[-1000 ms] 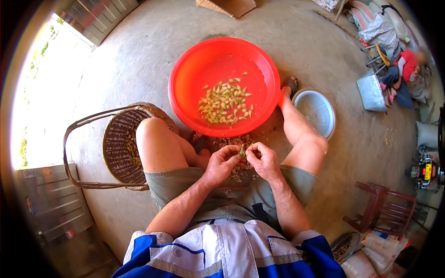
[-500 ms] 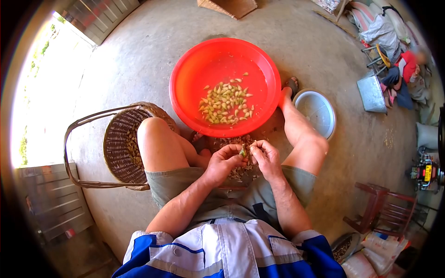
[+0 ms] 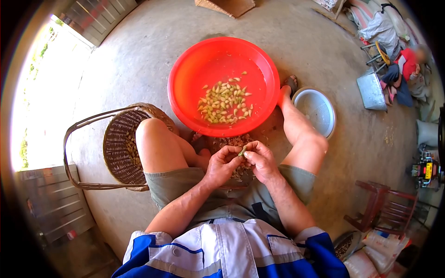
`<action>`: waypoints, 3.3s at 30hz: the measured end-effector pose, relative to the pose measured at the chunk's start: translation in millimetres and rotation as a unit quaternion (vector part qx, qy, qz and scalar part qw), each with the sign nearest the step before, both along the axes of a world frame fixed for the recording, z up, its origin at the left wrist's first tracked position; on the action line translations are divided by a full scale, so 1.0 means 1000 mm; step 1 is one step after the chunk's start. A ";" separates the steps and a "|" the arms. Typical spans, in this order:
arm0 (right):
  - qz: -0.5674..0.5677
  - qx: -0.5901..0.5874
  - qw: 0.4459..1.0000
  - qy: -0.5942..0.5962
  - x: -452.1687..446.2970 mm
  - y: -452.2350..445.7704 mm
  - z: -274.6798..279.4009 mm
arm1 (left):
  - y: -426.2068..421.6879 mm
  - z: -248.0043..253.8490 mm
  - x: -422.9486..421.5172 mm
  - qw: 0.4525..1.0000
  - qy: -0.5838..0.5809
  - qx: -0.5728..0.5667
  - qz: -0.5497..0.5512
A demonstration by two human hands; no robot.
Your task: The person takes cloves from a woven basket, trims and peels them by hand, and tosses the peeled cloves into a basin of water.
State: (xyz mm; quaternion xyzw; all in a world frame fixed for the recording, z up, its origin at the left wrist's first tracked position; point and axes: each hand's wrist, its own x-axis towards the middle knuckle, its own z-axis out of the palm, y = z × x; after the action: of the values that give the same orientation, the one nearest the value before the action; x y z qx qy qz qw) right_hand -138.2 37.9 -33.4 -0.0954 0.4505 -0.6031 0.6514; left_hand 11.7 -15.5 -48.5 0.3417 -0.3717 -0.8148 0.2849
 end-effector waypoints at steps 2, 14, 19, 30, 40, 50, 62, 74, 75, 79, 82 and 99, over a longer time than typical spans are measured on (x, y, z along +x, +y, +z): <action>0.002 -0.009 1.000 -0.016 -0.001 0.002 0.000 | 0.000 -0.001 0.000 1.000 -0.003 -0.009 -0.002; -0.004 -0.003 1.000 -0.014 0.001 0.000 -0.004 | 0.001 0.007 -0.001 0.997 -0.024 -0.073 0.008; -0.009 0.009 1.000 -0.008 0.001 0.002 -0.008 | 0.002 0.006 -0.002 0.997 -0.038 -0.072 0.001; -0.009 -0.016 1.000 -0.009 0.002 0.002 -0.008 | 0.004 0.003 0.000 0.989 -0.077 -0.124 0.006; 0.003 -0.015 1.000 0.020 0.003 0.002 -0.012 | 0.004 0.003 -0.002 0.989 -0.098 -0.106 0.023; 0.010 -0.033 0.977 0.210 0.001 0.001 0.003 | -0.004 0.000 -0.003 0.998 -0.058 -0.013 0.025; 0.017 -0.054 0.921 0.386 0.003 0.000 0.002 | -0.001 0.000 -0.003 0.998 -0.053 -0.029 0.019; 0.008 -0.067 0.893 0.445 0.006 0.003 -0.003 | 0.001 0.001 -0.006 0.953 -0.195 -0.230 0.018; 0.009 -0.068 0.885 0.461 0.007 0.003 -0.003 | 0.001 0.005 -0.006 0.939 -0.215 -0.270 0.016; 0.007 -0.088 0.852 0.515 0.009 -0.001 0.001 | -0.002 0.012 -0.004 0.880 -0.277 -0.386 0.010; 0.019 -0.096 0.844 0.527 0.010 -0.001 0.001 | -0.003 0.015 -0.004 0.847 -0.308 -0.432 0.004; 0.067 -0.083 0.962 0.251 0.001 0.005 0.011 | -0.005 0.013 0.000 0.838 -0.346 -0.422 -0.016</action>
State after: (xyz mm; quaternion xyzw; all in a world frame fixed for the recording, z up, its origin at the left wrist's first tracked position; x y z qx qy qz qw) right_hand -137.4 42.8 -22.0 -0.3270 0.5408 -0.5500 0.5460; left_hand 11.4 -20.1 -35.3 0.4424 -0.7589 -0.4123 0.2415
